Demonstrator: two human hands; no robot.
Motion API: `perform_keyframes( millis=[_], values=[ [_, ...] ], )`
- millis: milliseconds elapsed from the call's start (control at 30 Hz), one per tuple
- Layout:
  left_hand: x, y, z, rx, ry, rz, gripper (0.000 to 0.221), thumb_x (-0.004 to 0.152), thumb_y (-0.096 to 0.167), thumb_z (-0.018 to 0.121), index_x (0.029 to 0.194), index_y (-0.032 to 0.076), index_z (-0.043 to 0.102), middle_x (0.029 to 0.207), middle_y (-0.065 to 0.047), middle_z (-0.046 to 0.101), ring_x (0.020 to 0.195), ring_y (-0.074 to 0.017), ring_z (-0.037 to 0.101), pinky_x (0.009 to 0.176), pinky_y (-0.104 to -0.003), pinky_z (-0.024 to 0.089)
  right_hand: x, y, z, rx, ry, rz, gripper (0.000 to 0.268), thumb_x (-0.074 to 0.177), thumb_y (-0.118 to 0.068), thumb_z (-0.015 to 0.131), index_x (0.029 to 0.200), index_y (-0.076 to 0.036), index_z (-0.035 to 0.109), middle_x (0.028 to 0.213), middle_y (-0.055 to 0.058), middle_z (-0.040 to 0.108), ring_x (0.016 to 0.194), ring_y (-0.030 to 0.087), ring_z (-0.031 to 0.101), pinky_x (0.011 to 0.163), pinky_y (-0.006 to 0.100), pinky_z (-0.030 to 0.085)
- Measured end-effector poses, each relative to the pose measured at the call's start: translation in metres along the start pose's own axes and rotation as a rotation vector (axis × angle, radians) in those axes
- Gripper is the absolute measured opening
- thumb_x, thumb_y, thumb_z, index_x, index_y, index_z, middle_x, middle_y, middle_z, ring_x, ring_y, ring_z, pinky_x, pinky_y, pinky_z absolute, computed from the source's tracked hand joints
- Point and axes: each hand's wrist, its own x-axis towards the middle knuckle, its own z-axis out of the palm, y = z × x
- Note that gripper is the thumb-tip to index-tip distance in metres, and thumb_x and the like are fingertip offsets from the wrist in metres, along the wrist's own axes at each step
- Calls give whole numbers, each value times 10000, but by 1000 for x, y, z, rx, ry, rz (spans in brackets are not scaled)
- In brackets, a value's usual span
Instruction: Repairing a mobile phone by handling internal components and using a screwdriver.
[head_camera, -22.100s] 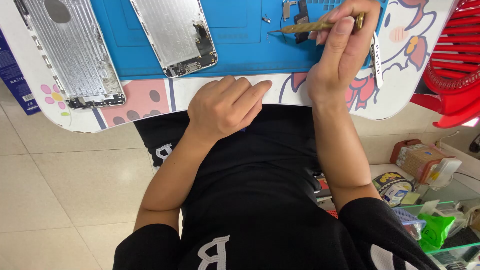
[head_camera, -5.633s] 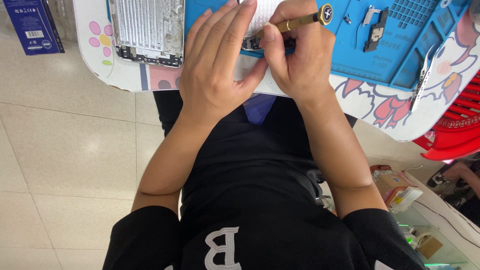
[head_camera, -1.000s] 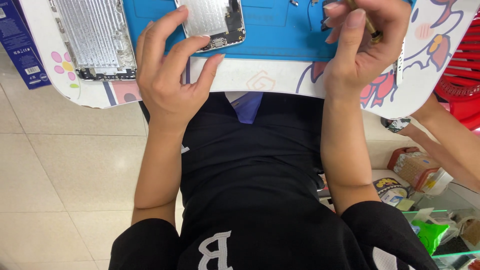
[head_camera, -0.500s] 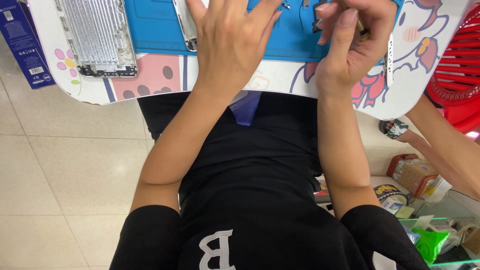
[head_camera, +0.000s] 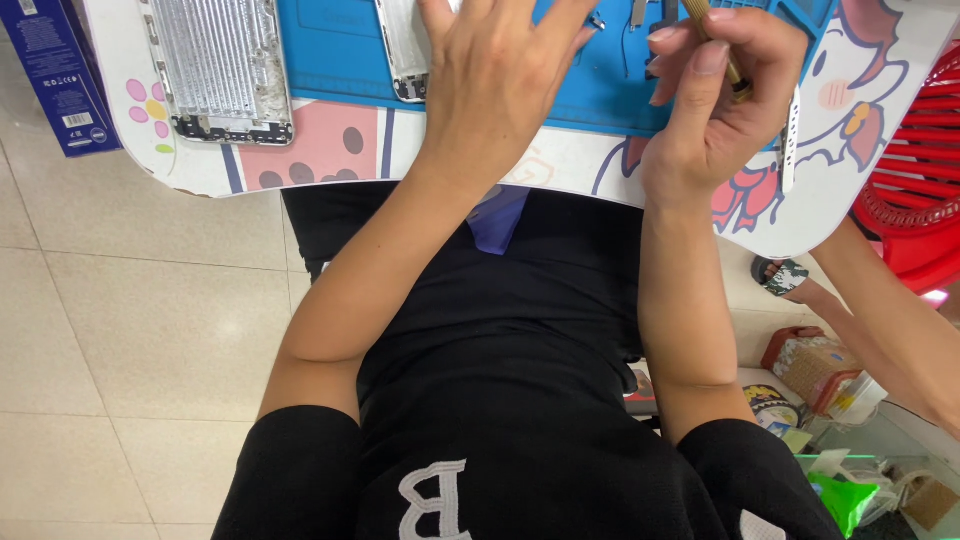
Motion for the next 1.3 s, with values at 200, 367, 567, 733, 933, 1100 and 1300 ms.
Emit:
perform_keyframes(
  millis=[200,367,567,733,933,1100,1300],
  values=[
    [-3,-1,7,-49,-9,-6,127,1004,233,736,1113,181,695,1032,13,626,969,-181,609,937,-463,360,3,-1,1,-5,-13,-14,106,1207,-127,499,1299,-74,508,994,152,708,678,153,585,589,235,476],
    [-1,1,5,-58,4,-4,133,995,213,720,1118,179,683,1026,13,625,969,-181,612,932,-456,360,2,0,0,-12,-20,-6,99,1210,-110,496,1300,-68,509,1000,157,702,679,150,585,600,242,481],
    [-1,0,5,-43,-4,-5,129,1002,205,716,1123,180,680,998,21,623,952,-176,605,906,-447,366,3,0,1,-6,-21,-14,94,1210,-99,484,1295,-66,504,1019,156,695,711,151,598,611,245,487],
    [-3,-2,2,-28,-16,23,155,1013,237,726,1144,176,670,1036,11,621,976,-191,598,901,-450,361,4,0,1,6,-25,-26,99,1207,-88,469,1297,-67,504,1023,157,693,723,152,601,611,246,484],
    [-3,-1,2,-61,-8,31,127,997,235,728,1109,189,689,1042,13,623,973,-190,597,897,-443,359,3,0,1,8,-33,-24,106,1214,-77,457,1309,-75,502,1038,153,689,745,159,611,608,243,486],
    [-2,1,3,-84,-10,17,94,1001,235,713,1076,186,684,999,19,619,942,-186,598,874,-431,355,7,-2,3,4,-38,-59,107,1200,-90,464,1296,-73,510,1012,157,694,708,154,598,591,244,482],
    [-3,-2,7,-48,-44,20,66,1037,210,681,1068,168,641,978,53,618,938,-154,595,849,-431,343,3,-1,3,19,-8,-5,106,1213,-114,485,1305,-70,513,1014,160,700,709,157,590,589,245,471]
  ],
)
